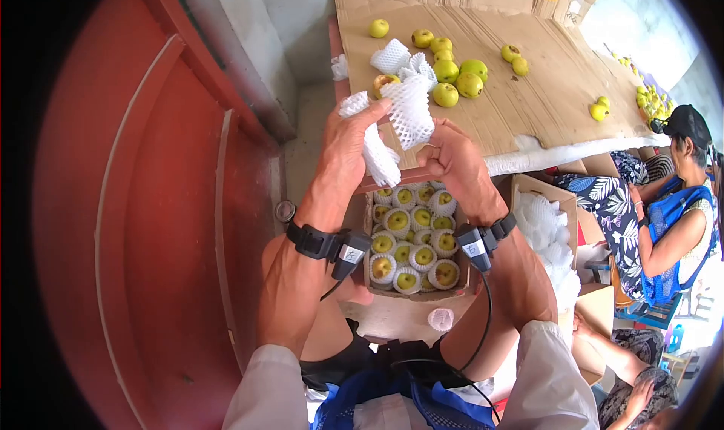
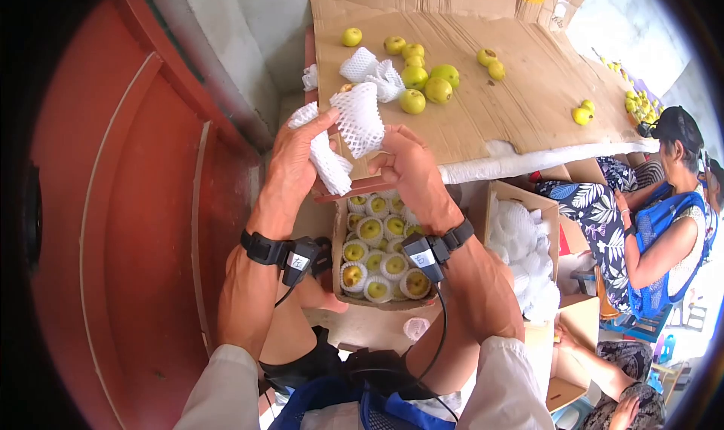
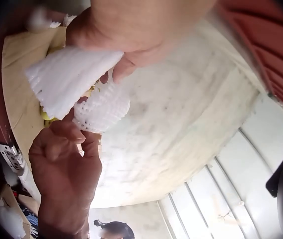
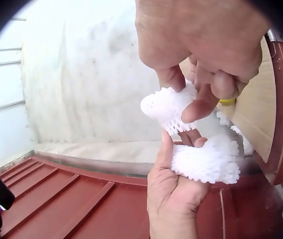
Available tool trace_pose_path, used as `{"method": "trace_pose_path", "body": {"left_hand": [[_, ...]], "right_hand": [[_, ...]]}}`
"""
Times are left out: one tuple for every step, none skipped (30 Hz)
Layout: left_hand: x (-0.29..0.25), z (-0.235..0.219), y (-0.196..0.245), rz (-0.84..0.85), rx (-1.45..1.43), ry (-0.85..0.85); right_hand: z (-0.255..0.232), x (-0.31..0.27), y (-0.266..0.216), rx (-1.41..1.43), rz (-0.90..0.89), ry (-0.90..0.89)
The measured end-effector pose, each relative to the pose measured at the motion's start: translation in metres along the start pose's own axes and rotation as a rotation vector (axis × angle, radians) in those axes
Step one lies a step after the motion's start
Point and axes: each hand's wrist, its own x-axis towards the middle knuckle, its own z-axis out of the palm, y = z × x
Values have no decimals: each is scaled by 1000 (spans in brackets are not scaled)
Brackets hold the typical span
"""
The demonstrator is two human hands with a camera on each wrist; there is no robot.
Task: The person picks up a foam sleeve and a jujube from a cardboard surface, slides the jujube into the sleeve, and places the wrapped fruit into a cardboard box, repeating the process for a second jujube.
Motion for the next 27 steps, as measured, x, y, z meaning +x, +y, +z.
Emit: {"method": "trace_pose_path", "body": {"left_hand": [[1,-3,2,-22,38,17],[1,-5,2,-44,76,34],[0,-3,3,-45,77,33],[-2,-1,4,-44,87,40],[-4,0,5,-43,96,46],[-7,3,6,-45,96,44],[-10,6,5,-52,134,42],[-11,7,5,-60,173,40],[-12,8,4,-62,174,39],[-11,7,3,-60,184,19],[-11,7,2,-57,195,-2],[-9,7,1,-59,196,-3],[-8,6,-1,-29,178,-2],[-7,6,-2,2,161,0],[-9,8,0,1,161,1],[-11,11,3,47,131,34],[-12,14,5,93,100,66],[-11,13,4,92,101,66],[-10,11,2,150,163,82],[-10,10,0,207,225,99],[-11,10,0,207,225,99],[-12,11,0,229,294,110],[-13,12,0,253,362,121],[-13,13,-1,253,360,119],[-13,12,-2,236,393,99],[-13,12,-3,219,428,79],[-15,14,-3,218,429,76]], "right_hand": [[-1,-1,0,-17,-8,-2],[-2,0,1,-15,-9,0],[-4,2,0,-30,-49,43],[-5,3,0,-45,-88,87],[-6,4,1,-45,-88,89],[-6,3,0,-38,-100,103],[-5,3,-1,-31,-113,116],[-6,3,-1,-29,-114,117],[-6,3,-1,-46,-124,114],[-6,2,-1,-63,-133,111],[-5,2,0,-61,-134,112],[-3,1,1,-119,-130,113],[-2,1,2,-178,-125,113],[-3,2,2,-178,-124,112],[-2,2,2,-208,-90,72],[-2,2,2,-238,-56,31],[-1,1,4,-238,-56,32],[9,-5,4,-314,-116,114],[16,-7,5,-392,-176,196],[15,-5,8,-392,-175,196],[15,-2,11,-595,-408,265],[15,0,13,-798,-644,334],[15,0,16,-801,-645,335],[24,-4,15,-872,-732,295],[30,-6,15,-942,-819,254],[31,-6,15,-942,-819,257],[32,-5,15,-939,-801,228]]}}
